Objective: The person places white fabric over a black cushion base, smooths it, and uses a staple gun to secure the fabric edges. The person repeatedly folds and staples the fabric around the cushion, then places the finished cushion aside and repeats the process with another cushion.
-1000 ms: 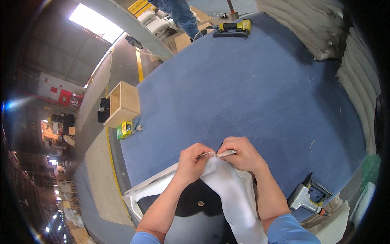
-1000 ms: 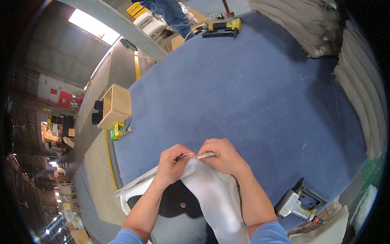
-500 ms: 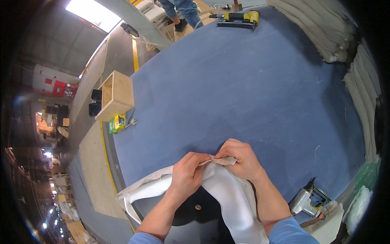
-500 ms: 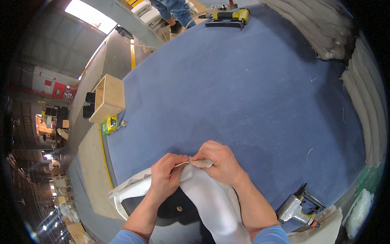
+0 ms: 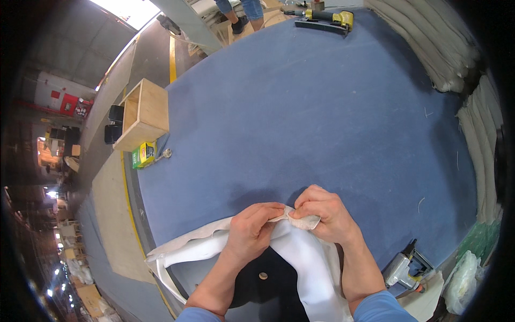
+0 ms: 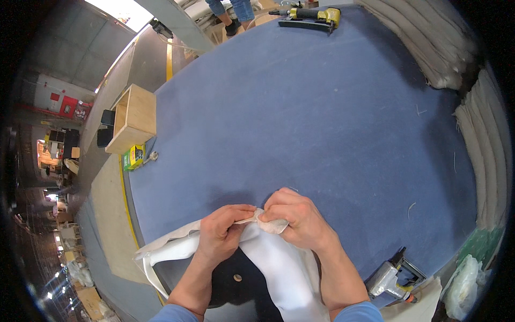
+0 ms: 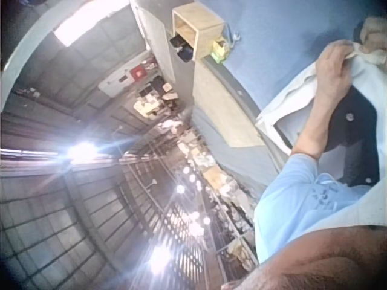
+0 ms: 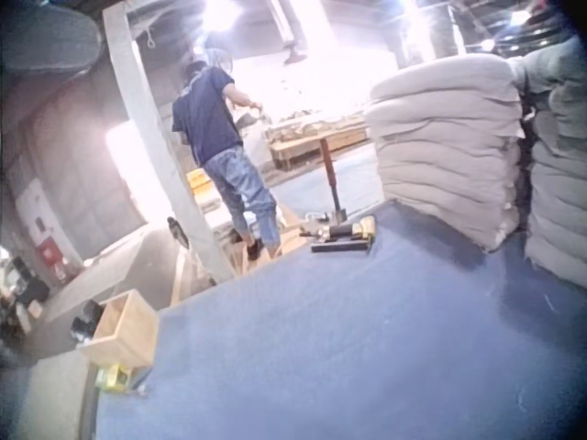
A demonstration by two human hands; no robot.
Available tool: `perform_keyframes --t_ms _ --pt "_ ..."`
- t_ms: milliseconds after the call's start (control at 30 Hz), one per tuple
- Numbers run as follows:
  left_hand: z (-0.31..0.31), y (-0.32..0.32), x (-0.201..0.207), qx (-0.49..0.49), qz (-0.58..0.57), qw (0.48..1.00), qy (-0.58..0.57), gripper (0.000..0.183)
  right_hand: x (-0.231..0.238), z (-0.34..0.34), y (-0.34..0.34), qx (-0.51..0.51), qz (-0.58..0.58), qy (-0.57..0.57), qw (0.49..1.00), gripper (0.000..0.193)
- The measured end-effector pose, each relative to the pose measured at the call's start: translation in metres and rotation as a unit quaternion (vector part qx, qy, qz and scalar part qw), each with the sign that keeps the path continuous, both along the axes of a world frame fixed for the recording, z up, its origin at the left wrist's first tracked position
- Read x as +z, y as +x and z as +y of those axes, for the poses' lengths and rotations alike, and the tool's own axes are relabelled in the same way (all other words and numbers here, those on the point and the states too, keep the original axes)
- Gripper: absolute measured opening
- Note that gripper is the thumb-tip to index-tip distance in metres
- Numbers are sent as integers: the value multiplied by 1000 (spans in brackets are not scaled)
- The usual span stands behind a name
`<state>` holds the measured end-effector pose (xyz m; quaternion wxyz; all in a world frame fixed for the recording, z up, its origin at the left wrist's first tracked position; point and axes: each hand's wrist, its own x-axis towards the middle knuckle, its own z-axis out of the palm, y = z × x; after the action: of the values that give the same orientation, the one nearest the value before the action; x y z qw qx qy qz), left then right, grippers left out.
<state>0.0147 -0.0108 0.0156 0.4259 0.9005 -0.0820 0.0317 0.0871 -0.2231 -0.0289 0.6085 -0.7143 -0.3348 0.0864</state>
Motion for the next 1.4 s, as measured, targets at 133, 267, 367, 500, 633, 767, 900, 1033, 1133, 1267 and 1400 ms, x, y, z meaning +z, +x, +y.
perform_keyframes --t_ms 133,267,367,500,633,767,900,1033,1133,1267,1400 --pt "1 0 -2 3 22 1000 -22 20 1 2 -3 -6 37 24 999 15" --pt "1 1 -2 4 22 1000 -20 19 -2 0 -3 2 43 4 999 14" --pt "2 3 1 6 41 999 -21 19 -1 0 -3 1 55 3 999 14" --pt "5 7 7 4 100 995 -1 16 5 1 -4 -15 66 0 998 14" --pt "4 11 11 -1 138 990 -2 17 4 -1 -4 -12 63 -16 998 18" --pt "5 10 9 19 188 981 -41 19 8 -6 -3 7 78 -32 996 30" --pt "3 14 16 18 184 982 -28 18 9 -5 -4 -1 61 -21 998 17" --pt "5 15 8 -2 149 988 -34 19 10 -5 -7 -8 55 -35 998 18" --pt "5 13 3 -8 113 992 -52 21 11 -5 -7 -5 50 -29 998 18" --pt "10 10 3 -13 142 987 -73 28 13 -5 -7 -1 56 -28 998 17" --pt "13 9 -6 -20 137 983 -124 21 15 -6 -7 2 66 -30 997 15"
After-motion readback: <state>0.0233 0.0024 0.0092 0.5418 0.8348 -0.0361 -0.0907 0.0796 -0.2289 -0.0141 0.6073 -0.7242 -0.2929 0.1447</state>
